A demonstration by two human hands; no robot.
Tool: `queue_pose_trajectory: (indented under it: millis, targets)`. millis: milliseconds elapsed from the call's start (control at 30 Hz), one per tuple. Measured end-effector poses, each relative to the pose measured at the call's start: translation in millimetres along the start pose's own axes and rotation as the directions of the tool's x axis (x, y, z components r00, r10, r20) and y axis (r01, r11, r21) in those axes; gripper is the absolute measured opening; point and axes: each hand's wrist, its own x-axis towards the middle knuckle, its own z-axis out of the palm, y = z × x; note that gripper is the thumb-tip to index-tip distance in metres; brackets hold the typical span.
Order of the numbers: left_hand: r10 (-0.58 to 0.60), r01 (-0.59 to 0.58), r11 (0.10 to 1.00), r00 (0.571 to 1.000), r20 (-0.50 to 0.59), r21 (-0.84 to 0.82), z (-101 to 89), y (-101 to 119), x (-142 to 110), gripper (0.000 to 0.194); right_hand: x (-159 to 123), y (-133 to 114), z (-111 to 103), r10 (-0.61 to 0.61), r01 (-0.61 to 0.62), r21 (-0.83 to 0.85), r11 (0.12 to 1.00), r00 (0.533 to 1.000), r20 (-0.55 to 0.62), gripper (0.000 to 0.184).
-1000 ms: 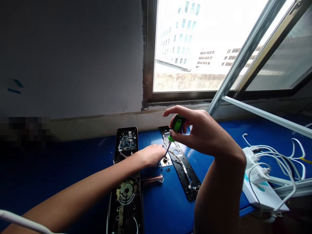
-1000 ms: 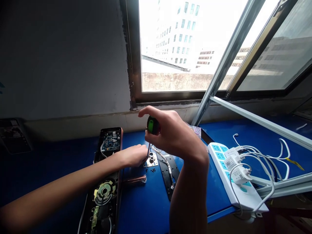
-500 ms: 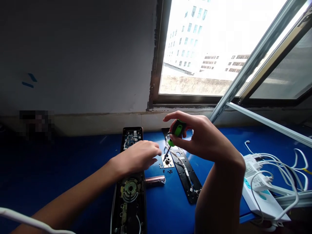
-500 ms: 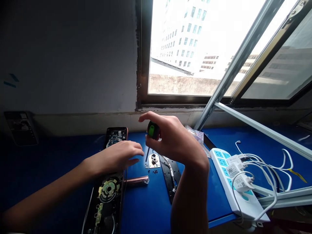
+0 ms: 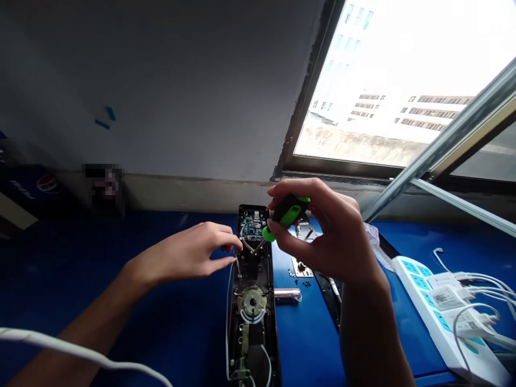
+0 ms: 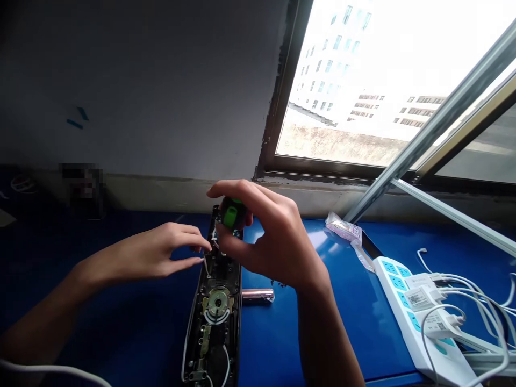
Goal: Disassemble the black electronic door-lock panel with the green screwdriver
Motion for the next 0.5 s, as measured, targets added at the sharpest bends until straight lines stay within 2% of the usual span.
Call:
queue_pose_trajectory:
  millis: [233,500]
  targets:
    - [-0.04,0.037,0.999,0.995,0.096,0.037,-1.7,2,-2,0.028,5,6,26,-0.046,0.052,-0.124,0.991,0.998,0.046,0.033]
    - [-0.056,0.053,0.998,0.994,0.098,0.024,2.7,4,-4,0.032,4,3,27,-0.045,0.047,-0.112,0.993,0.999,0.017,0.036]
